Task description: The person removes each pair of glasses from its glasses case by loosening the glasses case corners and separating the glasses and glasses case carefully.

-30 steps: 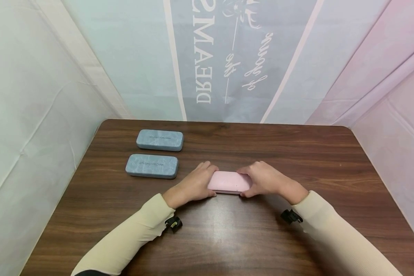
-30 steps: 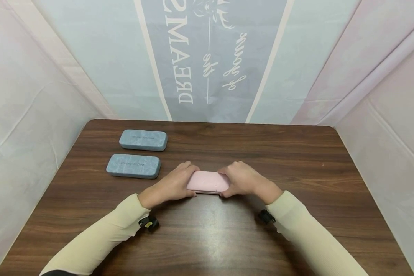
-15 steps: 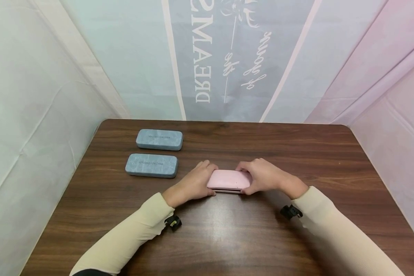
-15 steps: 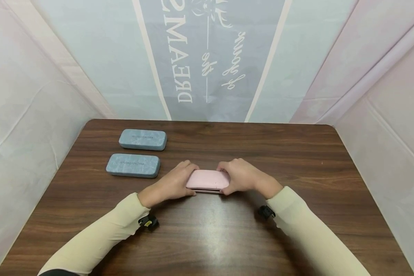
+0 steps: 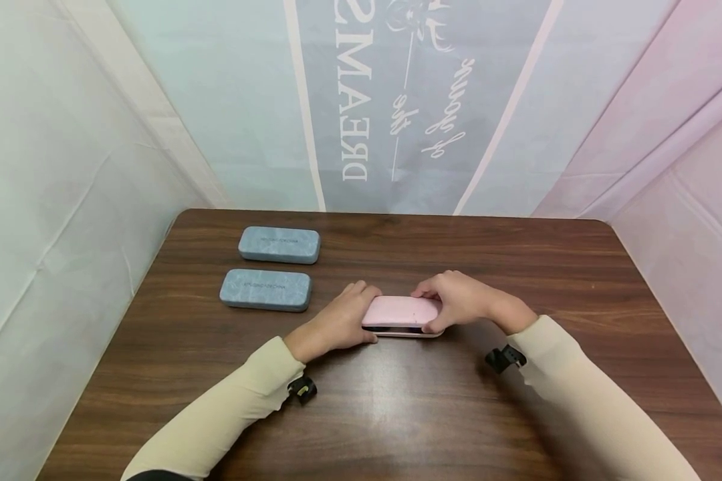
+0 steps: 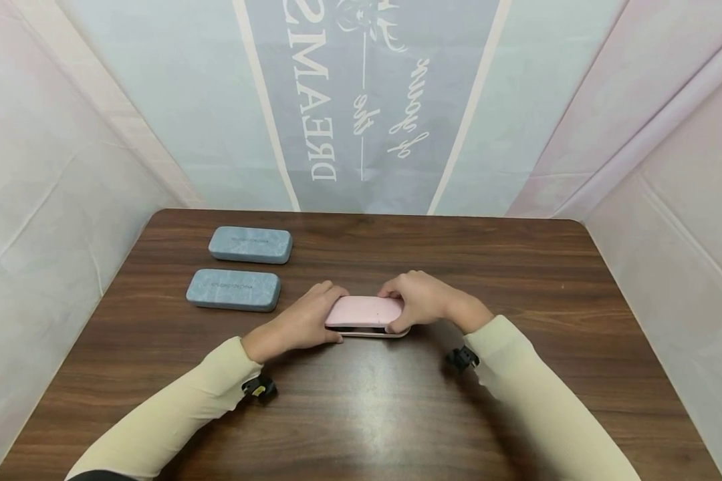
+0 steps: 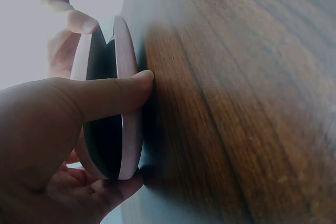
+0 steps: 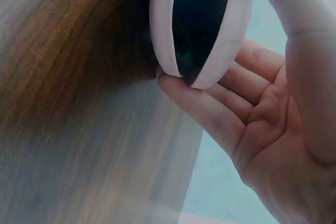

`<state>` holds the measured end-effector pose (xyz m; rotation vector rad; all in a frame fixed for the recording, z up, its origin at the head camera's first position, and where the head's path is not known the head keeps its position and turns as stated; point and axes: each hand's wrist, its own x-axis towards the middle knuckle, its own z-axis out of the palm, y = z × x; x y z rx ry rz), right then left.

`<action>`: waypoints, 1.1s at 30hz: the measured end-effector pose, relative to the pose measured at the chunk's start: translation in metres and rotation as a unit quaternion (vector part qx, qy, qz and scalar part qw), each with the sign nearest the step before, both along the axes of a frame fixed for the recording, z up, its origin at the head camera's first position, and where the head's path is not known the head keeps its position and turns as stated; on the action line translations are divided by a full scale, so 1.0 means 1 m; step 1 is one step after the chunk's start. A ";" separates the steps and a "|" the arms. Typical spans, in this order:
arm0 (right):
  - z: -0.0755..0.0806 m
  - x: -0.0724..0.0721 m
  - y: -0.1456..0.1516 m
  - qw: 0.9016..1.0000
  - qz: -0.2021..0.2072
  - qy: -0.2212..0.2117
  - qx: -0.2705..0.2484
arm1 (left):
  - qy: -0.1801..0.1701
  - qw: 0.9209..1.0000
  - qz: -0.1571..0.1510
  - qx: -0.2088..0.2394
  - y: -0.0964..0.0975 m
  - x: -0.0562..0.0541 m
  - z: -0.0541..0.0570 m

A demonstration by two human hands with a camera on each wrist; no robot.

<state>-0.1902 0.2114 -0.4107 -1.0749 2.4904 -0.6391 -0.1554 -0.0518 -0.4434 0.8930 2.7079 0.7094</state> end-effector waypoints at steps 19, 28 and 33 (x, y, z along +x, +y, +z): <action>-0.002 -0.001 0.003 1.000 0.006 0.021 -0.017 | -0.038 0.999 0.029 0.003 0.003 -0.003 0.001; -0.002 -0.003 0.006 0.999 -0.004 -0.028 -0.028 | -0.037 0.999 0.033 -0.002 0.004 -0.003 0.003; -0.002 -0.007 0.007 0.998 -0.010 -0.049 -0.036 | -0.041 0.999 0.036 -0.002 0.004 -0.003 0.003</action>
